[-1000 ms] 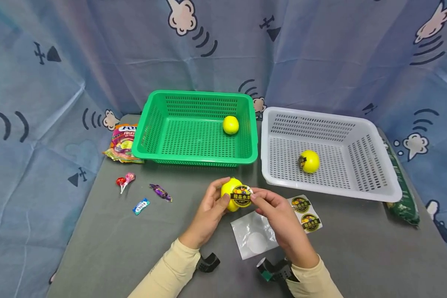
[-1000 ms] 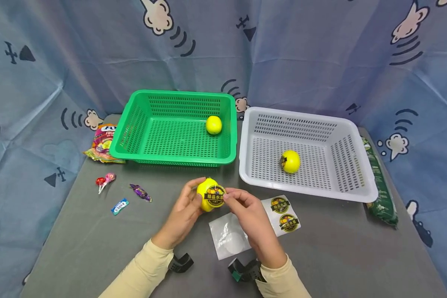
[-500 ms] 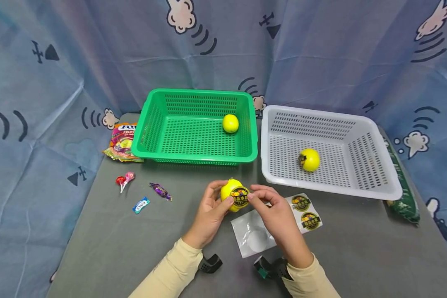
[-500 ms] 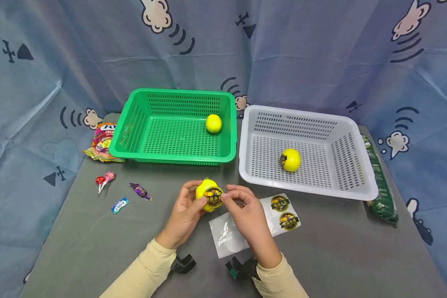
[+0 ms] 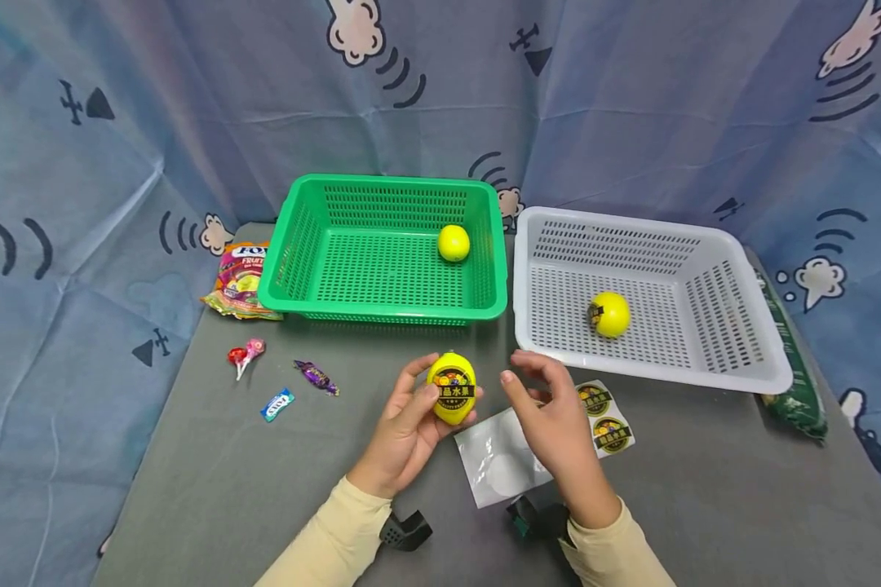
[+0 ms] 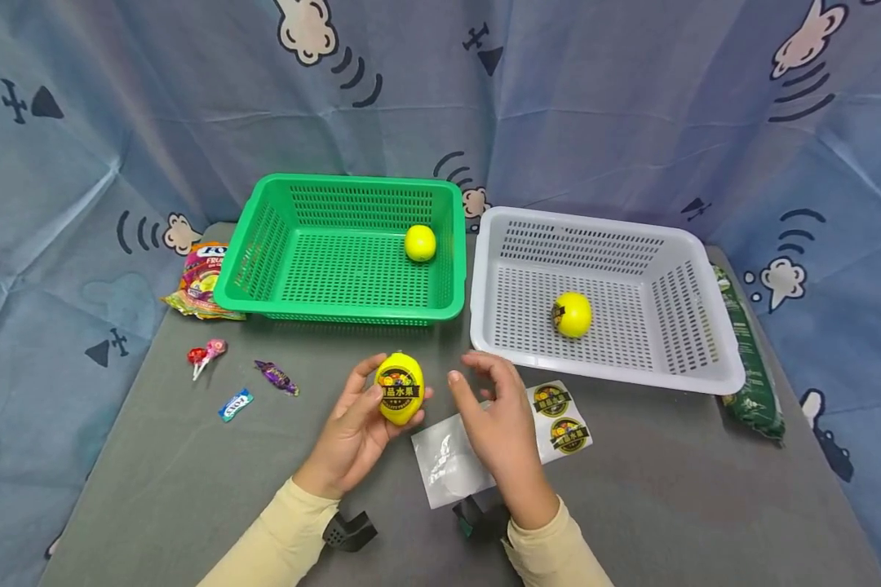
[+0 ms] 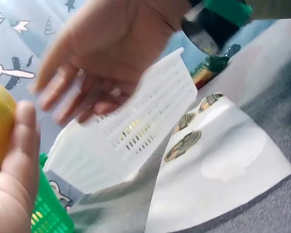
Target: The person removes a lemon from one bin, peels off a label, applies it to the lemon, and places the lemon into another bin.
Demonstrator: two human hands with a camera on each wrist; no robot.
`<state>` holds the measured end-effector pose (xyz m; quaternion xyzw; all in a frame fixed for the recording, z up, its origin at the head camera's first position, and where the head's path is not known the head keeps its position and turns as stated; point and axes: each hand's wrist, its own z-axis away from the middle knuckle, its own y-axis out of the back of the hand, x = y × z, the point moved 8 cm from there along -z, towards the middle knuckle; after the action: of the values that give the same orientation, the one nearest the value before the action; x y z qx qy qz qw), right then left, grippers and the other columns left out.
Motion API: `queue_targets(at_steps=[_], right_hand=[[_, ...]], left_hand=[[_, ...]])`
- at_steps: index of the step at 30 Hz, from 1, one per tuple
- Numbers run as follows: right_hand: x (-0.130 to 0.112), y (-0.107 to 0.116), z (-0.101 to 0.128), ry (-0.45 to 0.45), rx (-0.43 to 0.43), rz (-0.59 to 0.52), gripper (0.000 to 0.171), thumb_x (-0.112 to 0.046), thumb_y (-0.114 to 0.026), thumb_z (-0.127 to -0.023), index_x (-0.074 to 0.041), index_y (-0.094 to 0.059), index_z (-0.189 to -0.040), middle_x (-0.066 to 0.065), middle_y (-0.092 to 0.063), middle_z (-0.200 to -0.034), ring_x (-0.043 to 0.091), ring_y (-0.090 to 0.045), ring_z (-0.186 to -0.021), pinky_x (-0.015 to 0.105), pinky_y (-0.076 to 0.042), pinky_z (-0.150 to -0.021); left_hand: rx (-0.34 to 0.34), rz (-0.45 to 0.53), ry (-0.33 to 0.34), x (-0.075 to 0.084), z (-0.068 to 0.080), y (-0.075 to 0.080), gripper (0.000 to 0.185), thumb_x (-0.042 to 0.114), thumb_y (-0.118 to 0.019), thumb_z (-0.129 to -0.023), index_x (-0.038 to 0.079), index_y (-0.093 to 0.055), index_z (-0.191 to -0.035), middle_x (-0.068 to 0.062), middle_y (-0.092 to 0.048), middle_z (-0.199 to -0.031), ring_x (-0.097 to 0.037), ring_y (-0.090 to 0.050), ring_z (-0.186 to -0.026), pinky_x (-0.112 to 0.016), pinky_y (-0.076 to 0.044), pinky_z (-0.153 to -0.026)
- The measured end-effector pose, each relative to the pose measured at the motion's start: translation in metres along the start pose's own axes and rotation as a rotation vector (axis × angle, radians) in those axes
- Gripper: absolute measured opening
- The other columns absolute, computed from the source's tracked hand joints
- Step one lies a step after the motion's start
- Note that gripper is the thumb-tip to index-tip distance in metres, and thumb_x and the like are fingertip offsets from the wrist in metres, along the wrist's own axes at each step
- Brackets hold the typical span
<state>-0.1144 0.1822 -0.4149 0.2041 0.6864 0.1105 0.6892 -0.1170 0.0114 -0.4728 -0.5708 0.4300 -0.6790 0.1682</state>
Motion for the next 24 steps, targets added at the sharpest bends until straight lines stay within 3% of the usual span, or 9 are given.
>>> queue_targets(at_steps=[3,6,9,12,15,17,19,21,24], right_hand=[[-0.031,0.001,0.008,0.326,0.056,0.061,0.027,-0.006,-0.070,-0.102,-0.003,-0.073,-0.128,0.009,-0.065,-0.140,0.029,-0.057,-0.130,0.040,-0.047,-0.104],[-0.055,-0.018,0.022,0.652,-0.002,0.160,0.029,-0.012,-0.060,-0.109,-0.001,-0.072,-0.134,0.010,-0.066,-0.142,0.032,-0.056,-0.137,0.033,-0.040,-0.115],[-0.060,-0.040,0.029,0.815,-0.075,0.291,0.043,-0.024,-0.043,-0.116,0.002,-0.061,-0.146,0.013,-0.057,-0.153,0.034,-0.047,-0.146,0.037,-0.032,-0.123],[-0.052,-0.052,0.026,0.790,-0.117,0.386,0.050,-0.025,-0.037,-0.117,0.004,-0.046,-0.156,0.015,-0.043,-0.164,0.034,-0.037,-0.153,0.046,-0.029,-0.124],[-0.035,-0.057,0.018,0.622,-0.204,0.404,0.064,-0.036,-0.042,-0.114,0.001,-0.030,-0.164,0.014,-0.032,-0.170,0.032,-0.025,-0.158,0.057,-0.025,-0.124],[-0.022,-0.057,0.016,0.496,-0.274,0.394,0.081,-0.053,-0.044,-0.111,-0.001,-0.019,-0.168,0.014,-0.023,-0.174,0.032,-0.018,-0.160,0.061,-0.023,-0.123],[-0.016,-0.052,0.016,0.425,-0.290,0.366,0.096,-0.069,-0.041,-0.106,-0.003,-0.012,-0.169,0.012,-0.020,-0.175,0.033,-0.015,-0.161,0.064,-0.024,-0.122],[-0.021,-0.043,0.017,0.450,-0.233,0.297,0.095,-0.070,-0.038,-0.106,-0.003,-0.017,-0.169,0.014,-0.024,-0.173,0.036,-0.021,-0.159,0.064,-0.028,-0.120],[-0.041,-0.032,0.022,0.617,-0.110,0.156,0.070,-0.050,-0.041,-0.113,0.001,-0.040,-0.160,0.015,-0.043,-0.164,0.037,-0.039,-0.151,0.056,-0.035,-0.118]], left_hand=[[0.054,-0.009,-0.005,-0.001,-0.001,0.002,0.035,0.012,-0.057,-0.110,0.026,-0.053,-0.142,-0.010,-0.053,-0.144,-0.025,-0.065,-0.120,-0.043,-0.056,-0.101],[0.079,0.007,-0.006,-0.004,0.000,0.000,0.038,0.015,-0.059,-0.110,0.023,-0.053,-0.147,-0.005,-0.060,-0.138,-0.018,-0.066,-0.116,-0.037,-0.056,-0.097],[0.103,0.033,0.004,-0.007,0.002,-0.003,0.043,0.022,-0.062,-0.109,0.021,-0.051,-0.151,0.002,-0.066,-0.129,-0.012,-0.064,-0.110,-0.029,-0.055,-0.090],[0.141,0.056,0.021,-0.008,0.004,-0.004,0.049,0.025,-0.065,-0.108,0.020,-0.049,-0.154,0.004,-0.068,-0.128,-0.011,-0.062,-0.111,-0.027,-0.054,-0.089],[0.162,0.064,0.023,-0.005,0.008,-0.002,0.050,0.023,-0.067,-0.106,0.020,-0.051,-0.152,0.000,-0.064,-0.135,-0.015,-0.063,-0.117,-0.029,-0.056,-0.093],[0.143,0.050,0.015,0.000,0.011,-0.002,0.050,0.022,-0.069,-0.104,0.021,-0.053,-0.151,-0.003,-0.061,-0.138,-0.019,-0.064,-0.119,-0.034,-0.057,-0.095],[0.109,0.022,-0.003,0.005,0.011,-0.003,0.050,0.024,-0.071,-0.102,0.022,-0.055,-0.149,-0.006,-0.059,-0.140,-0.022,-0.065,-0.119,-0.037,-0.058,-0.095],[0.074,-0.013,-0.017,0.010,0.010,-0.005,0.051,0.026,-0.074,-0.100,0.023,-0.057,-0.148,-0.007,-0.057,-0.141,-0.023,-0.066,-0.118,-0.038,-0.059,-0.095],[0.048,-0.039,-0.025,0.012,0.007,-0.006,0.050,0.027,-0.076,-0.098,0.025,-0.060,-0.145,-0.006,-0.057,-0.140,-0.021,-0.066,-0.118,-0.036,-0.058,-0.095]])
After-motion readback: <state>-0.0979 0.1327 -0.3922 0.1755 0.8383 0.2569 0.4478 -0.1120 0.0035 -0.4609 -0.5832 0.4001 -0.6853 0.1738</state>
